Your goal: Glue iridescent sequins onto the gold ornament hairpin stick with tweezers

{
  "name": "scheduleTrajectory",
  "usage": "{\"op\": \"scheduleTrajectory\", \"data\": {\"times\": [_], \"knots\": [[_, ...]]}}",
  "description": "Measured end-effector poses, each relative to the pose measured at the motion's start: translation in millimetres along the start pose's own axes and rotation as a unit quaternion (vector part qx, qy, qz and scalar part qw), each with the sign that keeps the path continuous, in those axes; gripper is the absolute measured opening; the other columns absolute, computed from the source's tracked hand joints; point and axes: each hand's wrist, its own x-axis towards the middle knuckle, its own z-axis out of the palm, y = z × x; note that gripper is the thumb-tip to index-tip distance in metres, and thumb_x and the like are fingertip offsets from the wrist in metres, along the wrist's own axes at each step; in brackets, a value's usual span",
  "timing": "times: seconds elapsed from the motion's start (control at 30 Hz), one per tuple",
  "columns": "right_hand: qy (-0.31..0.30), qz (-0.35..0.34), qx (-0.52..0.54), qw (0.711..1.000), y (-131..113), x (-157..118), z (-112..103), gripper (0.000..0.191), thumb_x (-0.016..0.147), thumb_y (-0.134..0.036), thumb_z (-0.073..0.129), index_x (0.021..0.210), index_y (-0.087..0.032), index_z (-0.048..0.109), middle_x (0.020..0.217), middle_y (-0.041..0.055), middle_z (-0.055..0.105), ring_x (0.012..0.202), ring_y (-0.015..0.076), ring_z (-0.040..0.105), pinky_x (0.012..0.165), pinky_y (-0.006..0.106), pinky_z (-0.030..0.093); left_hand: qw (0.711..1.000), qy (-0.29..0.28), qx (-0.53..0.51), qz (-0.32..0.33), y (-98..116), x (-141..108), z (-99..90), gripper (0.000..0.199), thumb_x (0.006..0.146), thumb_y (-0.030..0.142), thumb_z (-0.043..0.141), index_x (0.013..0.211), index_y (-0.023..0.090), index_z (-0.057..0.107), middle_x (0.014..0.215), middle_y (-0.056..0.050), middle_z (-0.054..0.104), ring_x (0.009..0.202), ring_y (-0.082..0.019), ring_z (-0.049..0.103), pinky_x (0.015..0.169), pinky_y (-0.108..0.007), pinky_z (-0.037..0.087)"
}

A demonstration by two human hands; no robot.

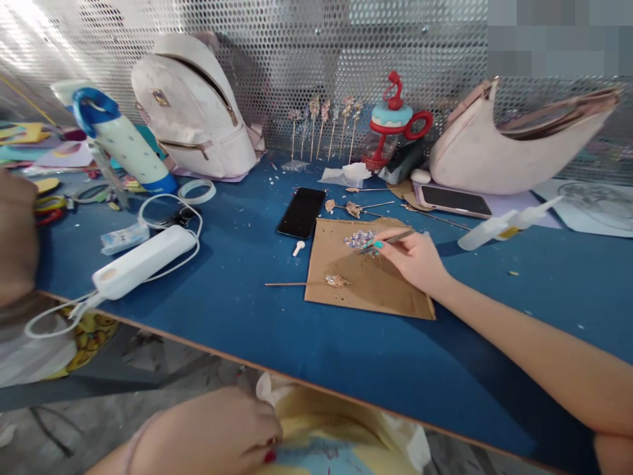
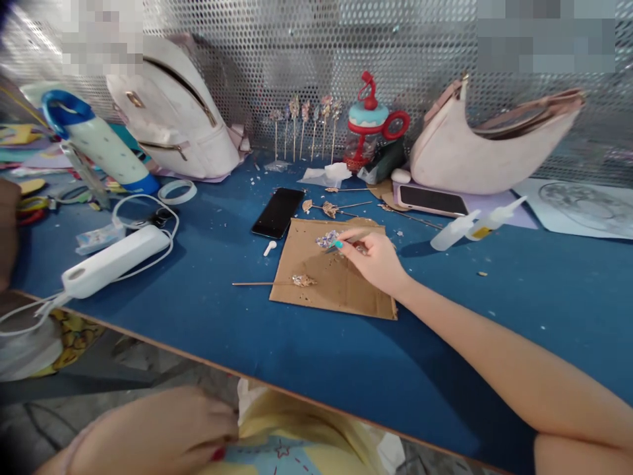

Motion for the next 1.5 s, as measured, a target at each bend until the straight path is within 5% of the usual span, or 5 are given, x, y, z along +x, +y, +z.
{"op": "scheduleTrajectory", "data": {"times": [0.1,0.23,0.6,1.0,1.5], "knots": [[0.061,0.009,0.022,0.998,18.3,12.7,-9.2,0.028,0.081,-0.046,0.066,0.083,-0.018,0.068,0.078,0.0043,0.070,0.066,0.0160,0.063,0.062,0.030,0.050,0.995,0.017,-0.024,0.094,2.2,6.0,-49.0,0.018,0.094,0.026,0.044,0.093,0.026,0.063,0.083,0.001,0.070,0.075,-0.014,0.065,0.067,-0.024,0.047],[0.117,0.046,0.038,0.991,46.7,22.4,-13.9,0.033,0.078,-0.050,0.067,0.086,-0.018,0.067,0.071,0.0033,0.068,0.065,0.0171,0.062,0.062,0.032,0.049,0.956,0.256,0.140,-0.010,-23.5,43.9,-101.3,0.025,0.098,0.036,0.043,0.108,0.019,0.059,0.107,-0.007,0.066,0.099,-0.020,0.061,0.083,-0.031,0.046],[0.087,0.053,0.023,0.995,43.8,23.6,-13.1,0.026,0.079,-0.044,0.063,0.082,-0.019,0.066,0.073,0.0045,0.068,0.063,0.0167,0.060,0.059,0.032,0.047,0.967,0.122,0.215,0.055,-61.2,99.5,-163.1,0.028,0.102,0.028,0.030,0.095,0.019,0.055,0.094,-0.004,0.060,0.085,-0.017,0.053,0.079,-0.031,0.039],[0.098,0.101,0.272,0.952,48.9,35.0,-11.6,0.027,0.071,-0.046,0.077,0.080,-0.024,0.066,0.077,-0.0017,0.065,0.068,0.0116,0.058,0.067,0.029,0.047,0.956,0.197,0.187,0.113,-65.4,133.7,-147.7,0.021,0.102,0.020,0.030,0.098,0.014,0.050,0.100,-0.007,0.054,0.093,-0.017,0.050,0.088,-0.031,0.041],[0.133,0.108,0.280,0.945,36.6,61.4,30.6,0.023,0.069,-0.041,0.078,0.077,-0.024,0.066,0.073,-0.0023,0.065,0.069,0.0130,0.058,0.075,0.032,0.047,0.925,0.222,0.260,0.167,-67.4,128.0,-136.6,0.027,0.102,0.021,0.027,0.096,0.014,0.053,0.099,-0.008,0.057,0.090,-0.018,0.051,0.086,-0.032,0.041]]}}
